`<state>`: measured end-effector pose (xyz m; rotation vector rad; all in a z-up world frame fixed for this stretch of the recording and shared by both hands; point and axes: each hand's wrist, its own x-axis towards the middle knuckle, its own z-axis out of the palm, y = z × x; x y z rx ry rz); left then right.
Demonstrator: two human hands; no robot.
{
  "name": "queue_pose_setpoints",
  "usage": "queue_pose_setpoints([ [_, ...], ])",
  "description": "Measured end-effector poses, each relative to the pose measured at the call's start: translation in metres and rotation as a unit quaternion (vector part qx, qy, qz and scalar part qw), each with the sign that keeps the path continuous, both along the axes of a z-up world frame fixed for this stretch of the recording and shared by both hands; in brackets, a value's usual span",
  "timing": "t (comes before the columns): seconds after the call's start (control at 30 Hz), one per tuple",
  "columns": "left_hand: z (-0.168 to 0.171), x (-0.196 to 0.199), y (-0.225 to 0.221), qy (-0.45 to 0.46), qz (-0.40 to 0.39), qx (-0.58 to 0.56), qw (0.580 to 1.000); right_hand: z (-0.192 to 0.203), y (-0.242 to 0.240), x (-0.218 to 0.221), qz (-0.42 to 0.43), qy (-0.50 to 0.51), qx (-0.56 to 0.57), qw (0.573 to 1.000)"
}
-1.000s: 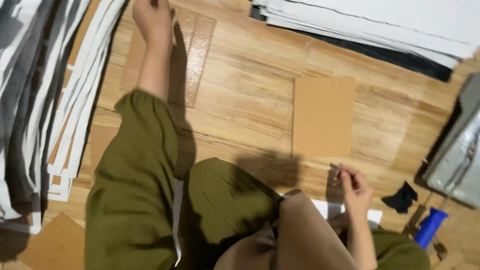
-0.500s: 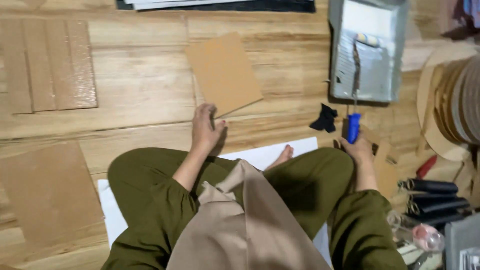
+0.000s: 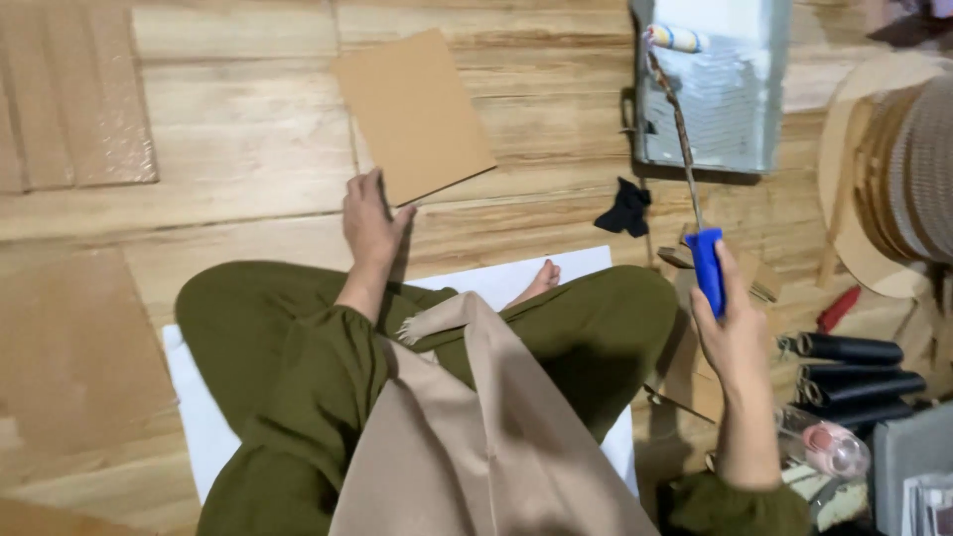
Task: The person organizes paper sheets and then uses a paint roller to apply a coating to multiple cardboard pieces while sitting on the floor.
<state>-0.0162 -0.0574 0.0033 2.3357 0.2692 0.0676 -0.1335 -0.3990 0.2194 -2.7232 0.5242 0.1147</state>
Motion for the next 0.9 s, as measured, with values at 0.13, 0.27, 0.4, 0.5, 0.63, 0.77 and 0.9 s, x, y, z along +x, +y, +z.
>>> queue_pose_setpoints([
  [0.13,0.000,-0.004,0.007,-0.012,0.030,-0.018,0.999,0.016,0.041,-0.028,0.072,0.035,-0.015,0.997],
  [0.27,-0.019,-0.003,0.012,0.008,0.050,-0.039,0.998,-0.018,0.049,-0.044,0.180,0.107,-0.133,0.969],
  [0.4,-0.025,0.005,0.016,0.043,0.070,-0.065,0.995,-0.037,0.081,-0.037,0.220,0.157,-0.208,0.940],
  [0.5,-0.036,0.010,0.018,0.085,0.075,-0.077,0.991,-0.071,0.107,-0.005,0.247,0.077,-0.188,0.948],
  [0.63,-0.030,0.010,0.020,0.102,0.069,-0.081,0.989,-0.084,0.127,0.033,0.242,0.152,-0.106,0.953],
  [0.77,-0.003,0.005,0.022,0.078,0.079,-0.111,0.988,-0.043,0.125,-0.006,0.234,0.147,-0.116,0.954],
  [0.9,0.012,0.003,0.021,0.058,0.090,-0.142,0.984,-0.029,0.085,-0.076,0.225,0.152,-0.166,0.948],
])
